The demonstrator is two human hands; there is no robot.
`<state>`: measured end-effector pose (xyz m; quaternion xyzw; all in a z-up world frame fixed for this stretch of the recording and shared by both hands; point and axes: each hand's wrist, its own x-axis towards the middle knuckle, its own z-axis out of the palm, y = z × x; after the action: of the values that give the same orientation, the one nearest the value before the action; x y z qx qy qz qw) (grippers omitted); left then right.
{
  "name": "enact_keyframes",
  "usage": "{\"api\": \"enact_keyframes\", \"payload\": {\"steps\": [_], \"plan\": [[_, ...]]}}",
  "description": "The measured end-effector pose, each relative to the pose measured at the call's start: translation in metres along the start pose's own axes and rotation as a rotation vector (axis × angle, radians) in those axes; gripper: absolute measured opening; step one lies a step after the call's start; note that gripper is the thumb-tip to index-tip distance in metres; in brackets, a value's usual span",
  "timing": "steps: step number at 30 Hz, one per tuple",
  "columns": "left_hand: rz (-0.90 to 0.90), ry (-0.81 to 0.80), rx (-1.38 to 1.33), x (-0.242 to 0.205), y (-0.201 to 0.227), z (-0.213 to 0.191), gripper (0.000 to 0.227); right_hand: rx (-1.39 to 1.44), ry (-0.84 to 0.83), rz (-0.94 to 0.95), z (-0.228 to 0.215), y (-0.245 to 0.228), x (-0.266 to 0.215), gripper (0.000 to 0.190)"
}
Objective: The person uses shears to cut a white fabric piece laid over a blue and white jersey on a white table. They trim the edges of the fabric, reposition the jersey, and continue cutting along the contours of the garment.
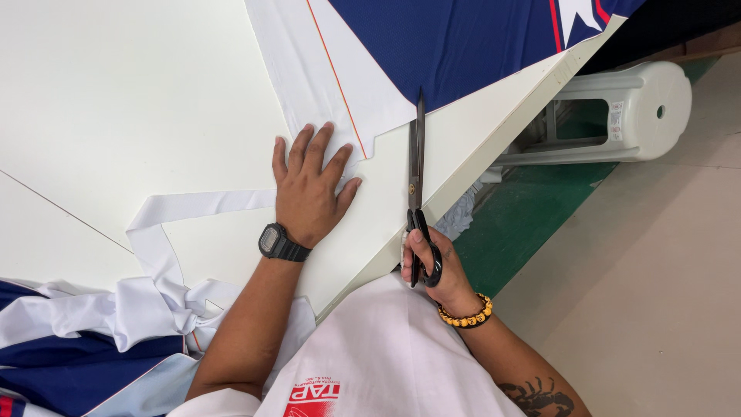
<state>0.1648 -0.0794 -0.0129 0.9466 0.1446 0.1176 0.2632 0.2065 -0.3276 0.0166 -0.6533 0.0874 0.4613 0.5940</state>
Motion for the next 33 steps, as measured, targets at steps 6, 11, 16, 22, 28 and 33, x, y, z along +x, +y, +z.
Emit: {"api": "enact_keyframes", "payload": {"steps": [6,11,16,22,28,33], "plan": [[-0.002,-0.009,0.008,0.0,-0.001,0.002,0.05,-0.032,0.009,0.001,0.002,-0.003,0.0,0.047],[-0.009,-0.012,0.006,-0.001,-0.001,0.003,0.05,-0.045,0.023,0.016,0.002,-0.004,-0.001,0.048],[-0.017,-0.019,-0.001,-0.001,-0.002,0.003,0.051,-0.033,0.022,0.013,0.004,-0.005,0.0,0.047],[-0.019,-0.017,0.003,-0.001,-0.001,0.002,0.05,-0.048,0.031,0.014,0.004,-0.007,0.0,0.047],[-0.024,-0.022,0.004,0.0,-0.002,0.002,0.05,-0.01,-0.013,0.0,0.0,-0.001,0.0,0.048],[-0.012,0.005,-0.003,-0.001,-0.002,0.003,0.047,0.035,-0.102,0.048,-0.026,-0.003,-0.003,0.049]]}}
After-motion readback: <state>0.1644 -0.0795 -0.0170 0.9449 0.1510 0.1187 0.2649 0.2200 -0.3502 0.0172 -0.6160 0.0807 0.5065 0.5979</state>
